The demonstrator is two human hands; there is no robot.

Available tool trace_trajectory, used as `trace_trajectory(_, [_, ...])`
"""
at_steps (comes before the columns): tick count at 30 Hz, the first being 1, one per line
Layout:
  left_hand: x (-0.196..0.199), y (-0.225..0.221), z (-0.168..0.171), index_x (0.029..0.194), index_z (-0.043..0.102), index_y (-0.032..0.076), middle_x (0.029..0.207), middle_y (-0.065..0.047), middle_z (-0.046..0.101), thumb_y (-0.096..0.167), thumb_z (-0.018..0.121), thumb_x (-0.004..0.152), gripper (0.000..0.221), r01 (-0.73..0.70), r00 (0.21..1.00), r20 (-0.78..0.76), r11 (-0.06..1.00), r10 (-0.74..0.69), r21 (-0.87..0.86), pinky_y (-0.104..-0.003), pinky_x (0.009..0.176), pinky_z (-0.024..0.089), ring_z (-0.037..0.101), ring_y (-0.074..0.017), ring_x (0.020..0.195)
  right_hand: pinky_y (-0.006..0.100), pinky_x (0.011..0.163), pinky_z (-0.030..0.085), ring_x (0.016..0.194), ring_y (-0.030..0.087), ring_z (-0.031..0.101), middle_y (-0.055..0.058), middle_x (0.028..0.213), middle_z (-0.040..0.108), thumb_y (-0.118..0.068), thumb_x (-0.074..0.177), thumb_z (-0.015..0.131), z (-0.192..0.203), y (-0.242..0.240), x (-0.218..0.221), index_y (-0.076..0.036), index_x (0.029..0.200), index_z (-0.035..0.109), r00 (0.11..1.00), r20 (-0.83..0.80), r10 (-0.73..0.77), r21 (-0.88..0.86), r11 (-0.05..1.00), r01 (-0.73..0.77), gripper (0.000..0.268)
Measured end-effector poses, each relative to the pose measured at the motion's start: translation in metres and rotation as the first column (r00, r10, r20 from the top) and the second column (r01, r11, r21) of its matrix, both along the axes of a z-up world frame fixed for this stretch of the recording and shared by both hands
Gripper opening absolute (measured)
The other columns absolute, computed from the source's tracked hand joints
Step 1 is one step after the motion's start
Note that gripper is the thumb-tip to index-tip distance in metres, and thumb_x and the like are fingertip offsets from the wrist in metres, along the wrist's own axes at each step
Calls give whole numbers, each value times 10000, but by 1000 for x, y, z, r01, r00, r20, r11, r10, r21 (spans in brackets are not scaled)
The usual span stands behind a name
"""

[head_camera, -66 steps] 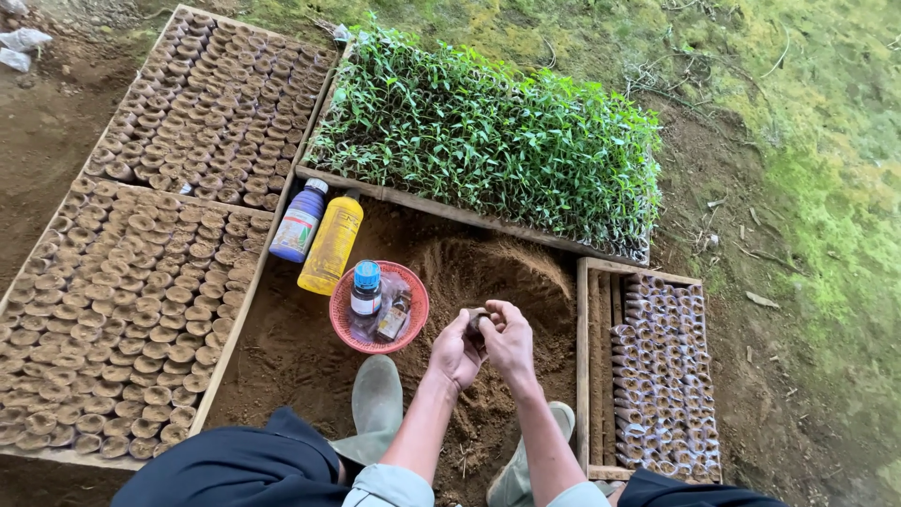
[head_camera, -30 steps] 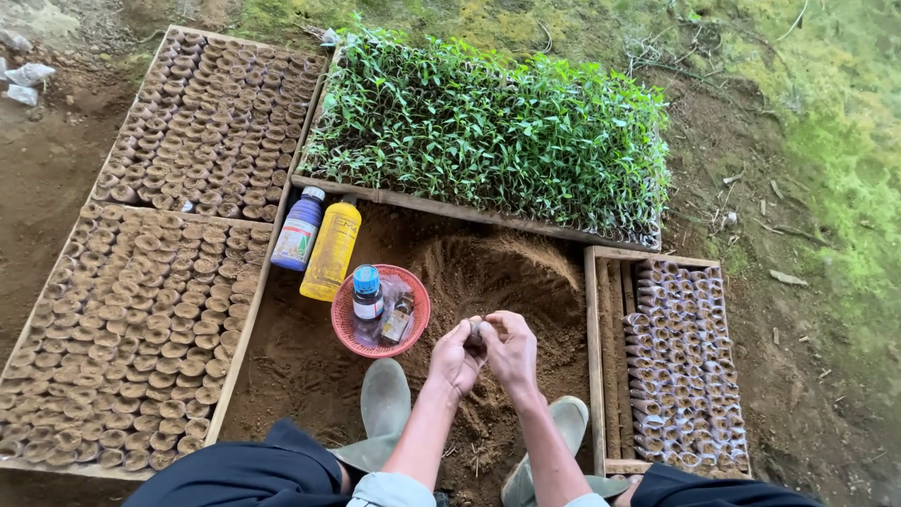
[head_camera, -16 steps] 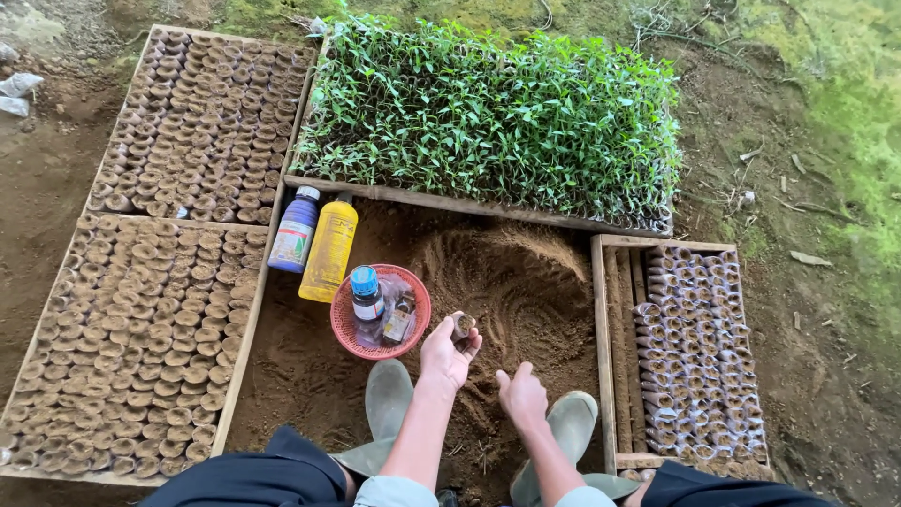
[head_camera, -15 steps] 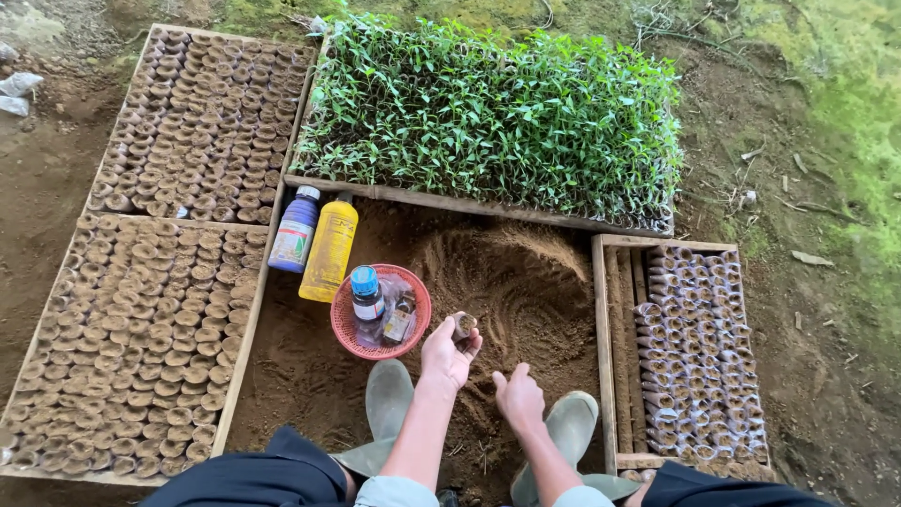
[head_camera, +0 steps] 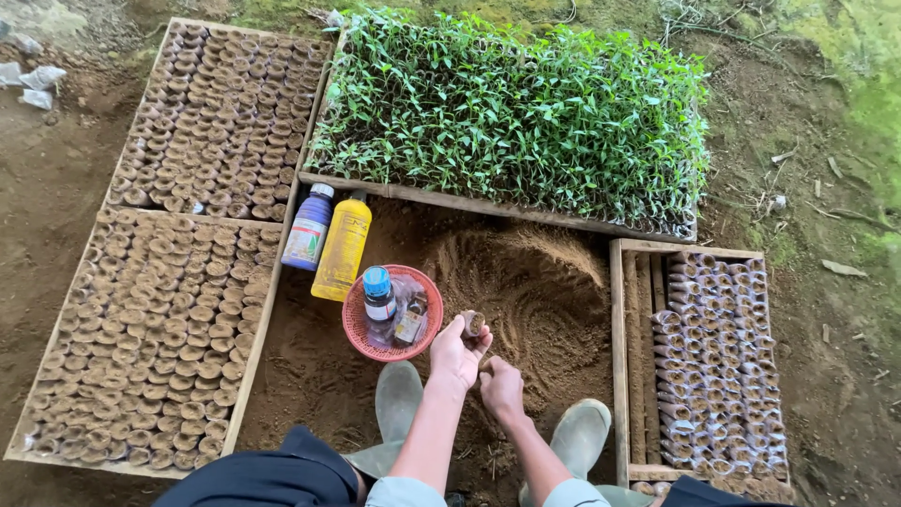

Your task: Filling small plastic bags with soil and placing them into seedling trays.

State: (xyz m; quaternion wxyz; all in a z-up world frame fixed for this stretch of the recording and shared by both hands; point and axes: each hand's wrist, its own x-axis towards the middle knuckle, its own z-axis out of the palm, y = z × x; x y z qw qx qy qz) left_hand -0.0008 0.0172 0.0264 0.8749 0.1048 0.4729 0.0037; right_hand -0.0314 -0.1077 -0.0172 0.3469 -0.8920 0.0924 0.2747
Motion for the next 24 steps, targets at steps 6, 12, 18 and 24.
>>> trace_trajectory(6, [6, -5, 41, 1226, 590, -10, 974, -188, 628, 165, 458, 1087, 259, 18, 1000, 26, 1000, -17, -21, -381, 754, 580, 627, -244, 839, 273, 656, 597, 698, 225, 648, 232, 882, 696, 90, 989, 605, 54, -27, 33, 133, 1062, 721, 731, -498, -468, 372, 646, 667, 144])
trace_trajectory(12, [21, -28, -41, 1155, 716, 112, 1077, -214, 726, 304, 562, 1048, 269, 127, 989, 80, 992, -128, 20, -447, 831, 669, 747, -312, 851, 368, 746, 638, 750, 260, 740, 211, 957, 739, 13, 928, 656, 117, -30, 64, 72, 1100, 746, 873, -205, -443, 601, 647, 470, 203])
trace_trajectory(18, [27, -38, -17, 1130, 718, 137, 1013, -188, 721, 281, 593, 1038, 213, 147, 981, 124, 988, -151, 41, -410, 801, 673, 732, -276, 805, 351, 746, 640, 764, 214, 730, 206, 955, 743, 29, 913, 650, 146, -12, 83, 66, 1080, 751, 915, -22, -403, 666, 677, 314, 198])
trace_trajectory(24, [36, -47, -3, 1112, 726, 79, 1045, -196, 721, 221, 616, 1033, 197, 96, 984, 151, 995, -90, -36, -409, 850, 666, 707, -293, 853, 356, 790, 631, 818, 225, 699, 275, 984, 738, 41, 907, 637, 174, -8, 84, 84, 1116, 748, 929, 85, -360, 541, 800, 260, 240])
